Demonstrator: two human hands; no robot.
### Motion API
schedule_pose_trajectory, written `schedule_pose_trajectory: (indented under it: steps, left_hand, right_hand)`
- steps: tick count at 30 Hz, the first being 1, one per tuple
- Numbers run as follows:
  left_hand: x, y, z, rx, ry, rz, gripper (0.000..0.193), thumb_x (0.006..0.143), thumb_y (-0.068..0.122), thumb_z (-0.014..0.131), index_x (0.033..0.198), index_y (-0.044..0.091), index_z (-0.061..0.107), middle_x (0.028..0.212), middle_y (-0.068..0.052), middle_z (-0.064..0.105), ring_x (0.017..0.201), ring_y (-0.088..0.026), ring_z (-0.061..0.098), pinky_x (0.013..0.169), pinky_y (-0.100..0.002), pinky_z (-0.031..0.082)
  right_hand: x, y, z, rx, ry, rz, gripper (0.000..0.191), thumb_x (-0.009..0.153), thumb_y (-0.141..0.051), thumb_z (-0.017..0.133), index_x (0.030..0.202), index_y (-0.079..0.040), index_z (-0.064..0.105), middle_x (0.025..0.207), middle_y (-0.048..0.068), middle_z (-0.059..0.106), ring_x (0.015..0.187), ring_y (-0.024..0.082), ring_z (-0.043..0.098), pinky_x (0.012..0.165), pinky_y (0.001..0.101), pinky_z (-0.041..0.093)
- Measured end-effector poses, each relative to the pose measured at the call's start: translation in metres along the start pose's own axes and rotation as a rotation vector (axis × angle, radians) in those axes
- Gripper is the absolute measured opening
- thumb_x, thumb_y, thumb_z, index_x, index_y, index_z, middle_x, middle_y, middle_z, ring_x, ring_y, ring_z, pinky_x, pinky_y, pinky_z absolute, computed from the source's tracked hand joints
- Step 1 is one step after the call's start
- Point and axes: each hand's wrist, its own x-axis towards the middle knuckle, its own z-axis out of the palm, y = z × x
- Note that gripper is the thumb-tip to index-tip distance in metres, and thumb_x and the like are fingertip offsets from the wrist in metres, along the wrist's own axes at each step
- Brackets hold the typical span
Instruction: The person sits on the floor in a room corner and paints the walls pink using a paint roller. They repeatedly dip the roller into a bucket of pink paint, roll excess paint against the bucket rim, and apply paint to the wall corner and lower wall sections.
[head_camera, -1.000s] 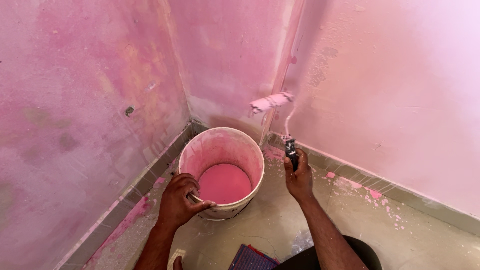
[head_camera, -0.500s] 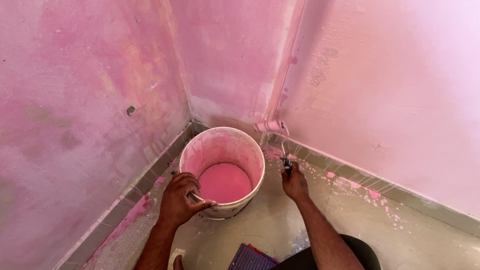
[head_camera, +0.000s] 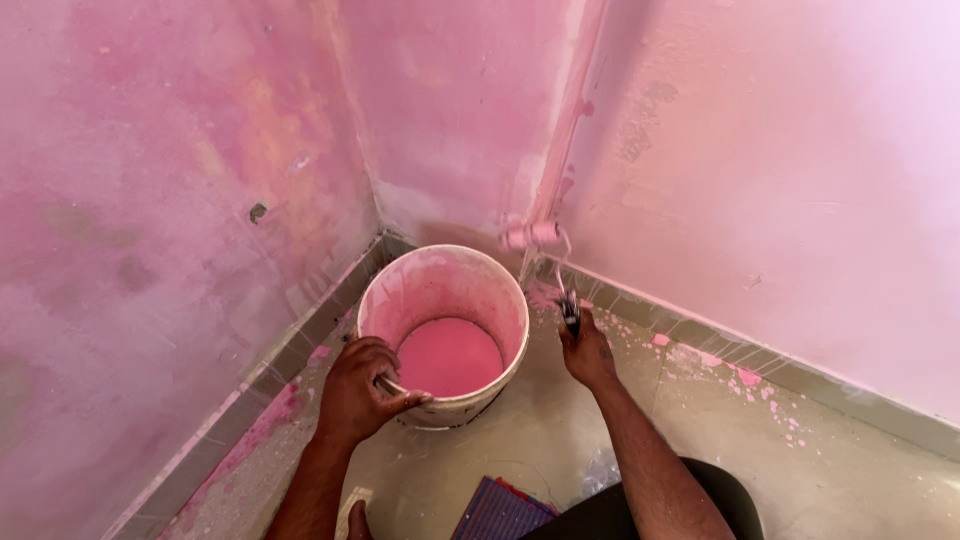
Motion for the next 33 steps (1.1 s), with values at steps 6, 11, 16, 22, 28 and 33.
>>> schedule_pose_trajectory:
  steps: [6,11,16,22,28,33]
  left_hand:
    - [0.003,0.003,0.001,0.021,-0.021,-0.027,0.054,0.047,0.046,0.097,0.069,0.007,0.066,0.088,-0.007,0.071,0.098,-0.025,0.067,0.089,-0.04,0.051]
    - [0.002,0.003,0.001,0.023,-0.07,-0.1,0.054,0.048,0.047,0.097,0.07,0.008,0.067,0.09,-0.006,0.072,0.098,-0.023,0.067,0.086,-0.039,0.053]
    - [0.001,0.002,0.001,0.026,-0.043,-0.056,0.054,0.048,0.048,0.097,0.07,0.007,0.067,0.09,-0.007,0.072,0.1,-0.025,0.066,0.087,-0.04,0.052]
    - [0.002,0.002,0.001,0.016,-0.04,-0.035,0.054,0.049,0.048,0.097,0.069,0.007,0.066,0.088,-0.007,0.071,0.099,-0.024,0.067,0.09,-0.04,0.051]
    - [0.003,0.001,0.002,0.02,-0.047,-0.041,0.054,0.05,0.048,0.097,0.068,0.007,0.066,0.088,-0.007,0.071,0.099,-0.025,0.067,0.088,-0.04,0.051]
    - [0.0,-0.001,0.0,0.013,-0.025,-0.022,0.054,0.049,0.046,0.096,0.068,0.007,0.066,0.089,-0.007,0.071,0.094,-0.025,0.067,0.091,-0.041,0.05]
  right_hand:
    - [0.009,0.042,0.008,-0.095,-0.072,0.318,0.043,0.092,-0.025,0.067,0.131,-0.009,0.056,0.11,0.023,0.072,0.101,0.039,0.07,0.088,0.047,0.055]
    - [0.011,0.047,0.009,0.184,-0.144,0.43,0.037,0.081,-0.012,0.069,0.117,-0.003,0.064,0.087,0.013,0.069,0.076,0.024,0.066,0.068,0.0408,0.052]
    - [0.006,0.039,0.003,0.396,-0.214,0.584,0.028,0.082,-0.009,0.067,0.103,-0.001,0.051,0.064,0.008,0.051,0.047,0.019,0.047,0.041,0.0381,0.037]
    - [0.001,0.029,-0.003,0.329,-0.304,0.594,0.021,0.081,-0.013,0.065,0.094,-0.004,0.051,0.064,0.006,0.05,0.046,0.017,0.049,0.039,0.0362,0.038]
    - [0.002,0.03,-0.005,0.344,-0.321,0.629,0.017,0.076,-0.009,0.065,0.085,-0.004,0.051,0.066,0.006,0.052,0.048,0.017,0.05,0.039,0.0364,0.038]
    - [-0.001,0.02,-0.02,0.365,-0.337,0.649,0.016,0.076,-0.009,0.065,0.086,-0.004,0.054,0.068,0.006,0.054,0.049,0.016,0.05,0.04,0.0345,0.039]
